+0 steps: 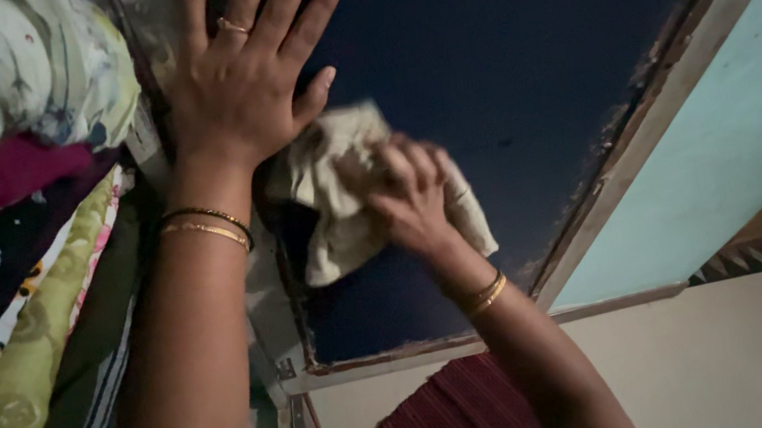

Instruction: The person wipes a large blue flat surface with a white cloth while steadying themselves with their other hand.

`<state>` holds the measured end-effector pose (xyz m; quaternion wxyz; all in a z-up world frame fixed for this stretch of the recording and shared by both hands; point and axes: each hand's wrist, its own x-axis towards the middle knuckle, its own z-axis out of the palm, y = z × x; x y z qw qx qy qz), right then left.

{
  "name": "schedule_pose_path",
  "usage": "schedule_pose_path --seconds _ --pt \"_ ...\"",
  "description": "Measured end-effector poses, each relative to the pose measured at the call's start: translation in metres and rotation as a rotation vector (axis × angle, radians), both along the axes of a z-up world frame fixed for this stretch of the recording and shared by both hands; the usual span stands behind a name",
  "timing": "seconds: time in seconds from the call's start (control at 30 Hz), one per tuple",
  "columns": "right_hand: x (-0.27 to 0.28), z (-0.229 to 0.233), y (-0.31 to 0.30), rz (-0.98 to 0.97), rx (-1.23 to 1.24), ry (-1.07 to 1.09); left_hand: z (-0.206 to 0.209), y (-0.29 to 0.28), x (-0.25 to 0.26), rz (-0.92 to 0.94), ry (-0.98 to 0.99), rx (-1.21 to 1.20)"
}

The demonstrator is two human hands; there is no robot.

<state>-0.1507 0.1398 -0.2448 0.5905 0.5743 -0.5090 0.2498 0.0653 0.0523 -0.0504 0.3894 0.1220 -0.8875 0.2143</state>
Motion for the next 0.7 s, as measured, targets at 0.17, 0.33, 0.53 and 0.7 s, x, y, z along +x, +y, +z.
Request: schedule_pose_path --seconds 0.17,0.33,0.53,0.7 --pt "-0.010 -0.011 -0.002 0.309 0.137 0.139 -0.003 0.000 0.001 -0.015 -0.006 0.028" --pt "-0.018 -0.106 -0.008 0.359 0.480 -0.014 0.003 0.007 0.003 -0.003 0.000 0.049" --pt "-0.044 -0.076 -0.015 0.291 0.290 -0.091 0.007 0.010 0.003 -0.016 -0.003 0.038" --pt "-0.033 0.050 0.011 -0.027 0.099 -0.325 -0.001 0.001 -0.002 -0.048 0.056 -0.063"
